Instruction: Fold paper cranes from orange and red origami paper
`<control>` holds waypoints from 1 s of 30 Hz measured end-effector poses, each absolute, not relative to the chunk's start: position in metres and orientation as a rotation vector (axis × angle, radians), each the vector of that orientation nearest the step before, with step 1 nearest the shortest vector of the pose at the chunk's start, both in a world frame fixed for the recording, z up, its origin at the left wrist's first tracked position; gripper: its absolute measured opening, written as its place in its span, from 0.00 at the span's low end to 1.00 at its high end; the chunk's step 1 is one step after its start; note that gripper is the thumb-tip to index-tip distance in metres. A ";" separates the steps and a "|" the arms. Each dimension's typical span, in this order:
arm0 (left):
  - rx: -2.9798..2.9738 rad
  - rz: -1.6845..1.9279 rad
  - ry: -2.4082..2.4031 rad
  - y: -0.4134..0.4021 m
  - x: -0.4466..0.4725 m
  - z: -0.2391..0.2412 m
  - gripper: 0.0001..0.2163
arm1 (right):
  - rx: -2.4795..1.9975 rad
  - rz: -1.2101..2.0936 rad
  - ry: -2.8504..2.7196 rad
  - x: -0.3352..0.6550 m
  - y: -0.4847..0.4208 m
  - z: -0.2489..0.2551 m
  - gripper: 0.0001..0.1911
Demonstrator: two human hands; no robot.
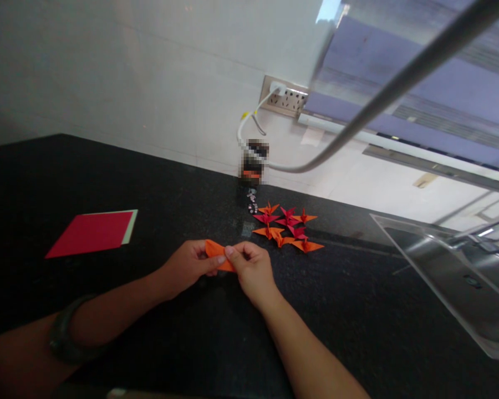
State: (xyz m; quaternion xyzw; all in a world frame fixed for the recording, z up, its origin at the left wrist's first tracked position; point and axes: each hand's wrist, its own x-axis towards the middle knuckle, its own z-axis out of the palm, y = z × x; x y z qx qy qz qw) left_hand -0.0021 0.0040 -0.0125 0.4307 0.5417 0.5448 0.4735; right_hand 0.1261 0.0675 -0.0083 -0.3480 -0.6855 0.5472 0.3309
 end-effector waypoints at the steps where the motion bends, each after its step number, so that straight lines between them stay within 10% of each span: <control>1: 1.051 1.338 1.337 0.004 -0.002 -0.013 0.06 | -0.910 1.382 -1.823 0.126 0.067 -0.010 0.13; 30: 1.084 1.461 1.581 0.006 -0.006 -0.014 0.07 | -0.601 0.814 -2.097 0.127 0.066 -0.017 0.14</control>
